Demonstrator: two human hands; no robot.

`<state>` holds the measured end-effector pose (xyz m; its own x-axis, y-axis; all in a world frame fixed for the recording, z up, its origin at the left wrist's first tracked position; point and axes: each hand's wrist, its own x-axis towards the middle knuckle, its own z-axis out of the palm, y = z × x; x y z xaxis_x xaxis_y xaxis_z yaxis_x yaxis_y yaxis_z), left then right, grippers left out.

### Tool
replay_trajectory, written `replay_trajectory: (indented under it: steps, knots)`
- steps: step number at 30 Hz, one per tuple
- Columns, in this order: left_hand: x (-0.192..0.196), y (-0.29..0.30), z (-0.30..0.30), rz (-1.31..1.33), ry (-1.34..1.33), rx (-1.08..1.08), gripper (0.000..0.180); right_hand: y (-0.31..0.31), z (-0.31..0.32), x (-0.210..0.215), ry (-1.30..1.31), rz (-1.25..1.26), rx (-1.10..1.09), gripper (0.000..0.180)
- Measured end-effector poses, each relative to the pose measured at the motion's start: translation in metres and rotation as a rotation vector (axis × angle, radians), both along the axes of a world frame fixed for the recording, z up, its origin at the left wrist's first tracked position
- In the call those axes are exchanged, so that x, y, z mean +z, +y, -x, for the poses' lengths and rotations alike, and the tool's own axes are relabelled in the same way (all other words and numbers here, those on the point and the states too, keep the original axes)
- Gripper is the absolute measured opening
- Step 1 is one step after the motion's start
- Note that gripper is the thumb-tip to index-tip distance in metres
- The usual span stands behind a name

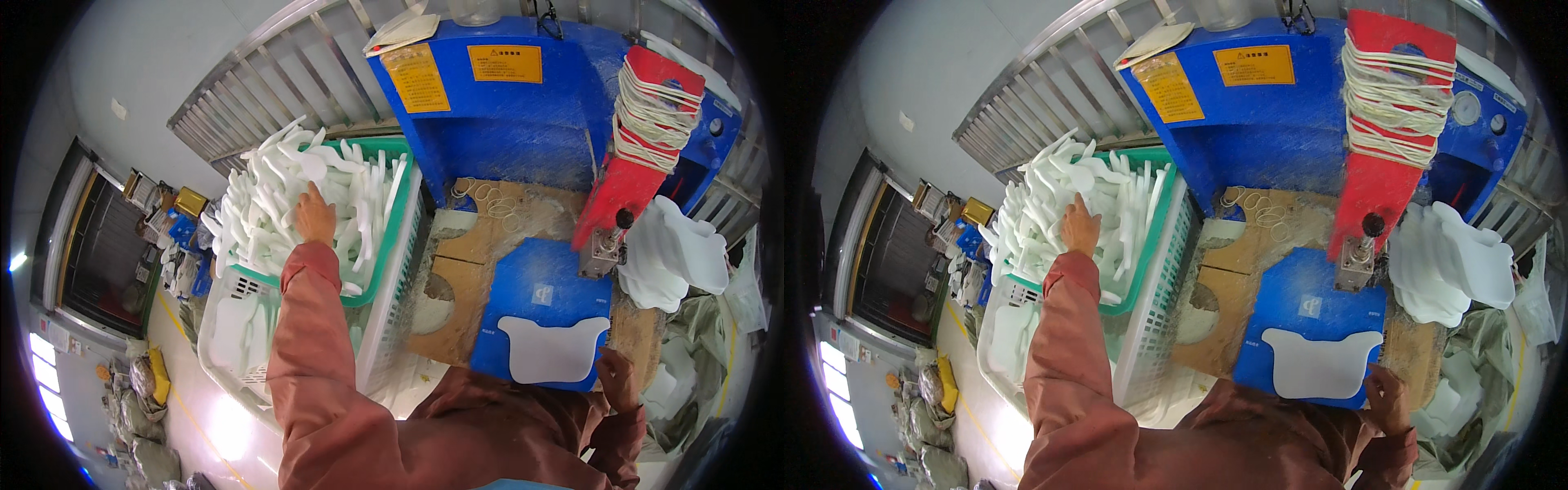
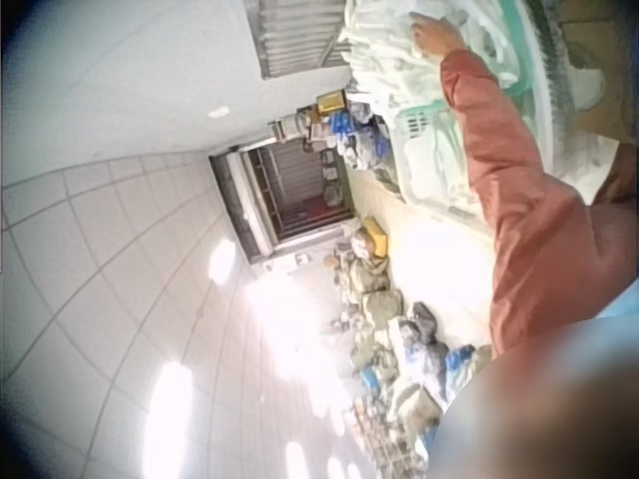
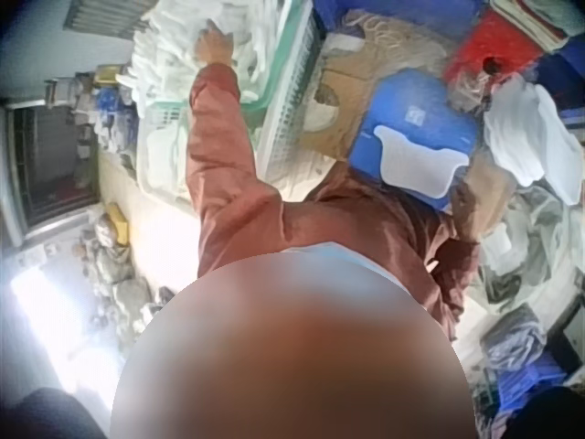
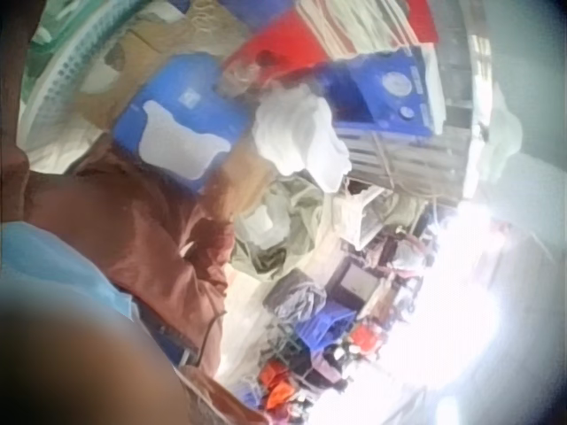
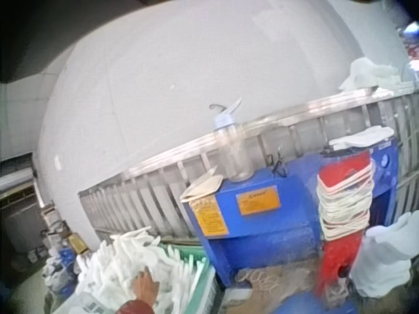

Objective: The person repeatedly picks white plastic pieces from a green basket, places them on a blue press machine, and operates the press to shape them. After each press, the person removes the shaped piece and places it into a white basket. The cycle repeats continuously throughout the clip.

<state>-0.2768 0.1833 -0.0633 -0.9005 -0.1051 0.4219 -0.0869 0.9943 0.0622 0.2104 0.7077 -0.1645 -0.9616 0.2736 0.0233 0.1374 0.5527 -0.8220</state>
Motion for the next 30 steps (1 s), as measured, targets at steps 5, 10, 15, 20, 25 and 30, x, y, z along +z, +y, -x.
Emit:
replay_trajectory:
  steps: [5,10,15,20,25,30]
  knots:
    - [-0.009,-0.009,0.011,0.026,0.019,0.027,0.077,-0.002,-0.001,0.005,0.008,-0.034,-0.009,0.034]
    - [-0.023,-0.013,0.014,0.066,0.113,0.002,0.07,-0.001,-0.003,0.004,0.013,0.017,-0.047,0.03]
    - [-0.034,-0.024,0.032,0.079,0.134,0.038,0.079,0.002,-0.013,0.011,0.006,0.028,-0.09,0.028]
    - [-0.005,-0.042,0.01,-0.368,0.131,-0.122,0.069,-0.002,-0.005,0.019,0.033,-0.045,-0.059,0.027]
    - [0.079,-0.036,-0.1,-0.381,0.044,-0.414,0.052,-0.016,0.02,0.052,0.131,-0.129,0.072,0.028]
    - [0.121,0.009,-0.243,-0.295,-0.256,-0.72,0.047,-0.061,0.051,0.111,0.562,-0.414,0.446,0.044]
